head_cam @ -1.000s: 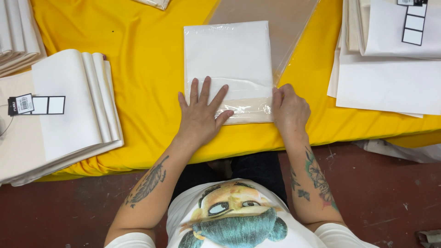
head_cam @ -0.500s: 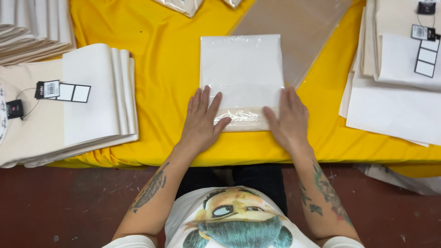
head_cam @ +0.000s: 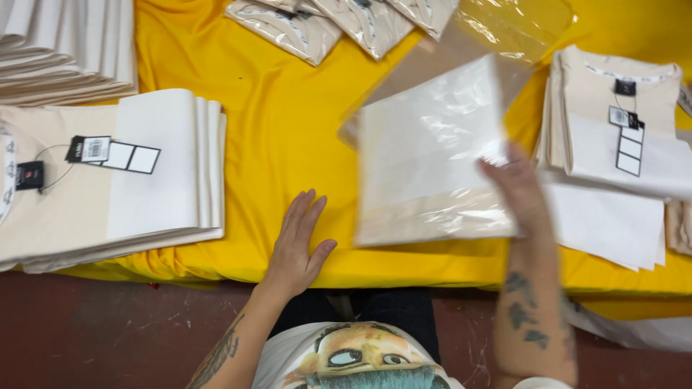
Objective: Packing folded t-shirts into individual clear plastic bags at a packaging station.
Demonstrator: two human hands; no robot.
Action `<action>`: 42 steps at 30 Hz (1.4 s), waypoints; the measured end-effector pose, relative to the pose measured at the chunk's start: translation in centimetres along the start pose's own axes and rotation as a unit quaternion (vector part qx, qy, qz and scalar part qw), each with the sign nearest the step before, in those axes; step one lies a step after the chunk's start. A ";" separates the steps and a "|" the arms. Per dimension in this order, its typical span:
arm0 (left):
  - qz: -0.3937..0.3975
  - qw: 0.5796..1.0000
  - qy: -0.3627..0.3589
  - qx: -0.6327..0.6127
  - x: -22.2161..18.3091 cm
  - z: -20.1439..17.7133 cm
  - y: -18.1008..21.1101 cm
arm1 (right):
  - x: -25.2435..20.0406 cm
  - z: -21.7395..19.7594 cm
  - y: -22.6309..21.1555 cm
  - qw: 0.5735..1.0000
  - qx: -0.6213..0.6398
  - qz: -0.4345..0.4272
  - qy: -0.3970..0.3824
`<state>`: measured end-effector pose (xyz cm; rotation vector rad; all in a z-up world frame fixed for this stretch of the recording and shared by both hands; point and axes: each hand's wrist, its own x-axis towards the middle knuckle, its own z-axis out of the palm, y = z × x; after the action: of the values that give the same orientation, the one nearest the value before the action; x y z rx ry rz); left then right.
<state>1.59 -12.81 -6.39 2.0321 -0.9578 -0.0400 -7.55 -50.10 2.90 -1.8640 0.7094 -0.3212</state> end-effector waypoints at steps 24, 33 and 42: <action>-0.045 0.898 0.420 0.124 -5.0 -22.9 -5.2 | 0.0 35.0 -11.3 0.913 0.122 0.011 -0.388; -0.409 0.853 0.261 0.193 -9.6 -30.3 -13.0 | -2.2 37.5 -13.8 0.907 0.159 0.142 -0.364; -0.276 0.858 0.311 0.301 -10.6 -28.4 -14.9 | -3.6 38.9 -13.6 0.903 0.176 0.053 -0.388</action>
<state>13.46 18.54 -2.58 2.5733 0.0697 0.6457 14.42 -15.19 0.23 -1.4234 0.1758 0.3459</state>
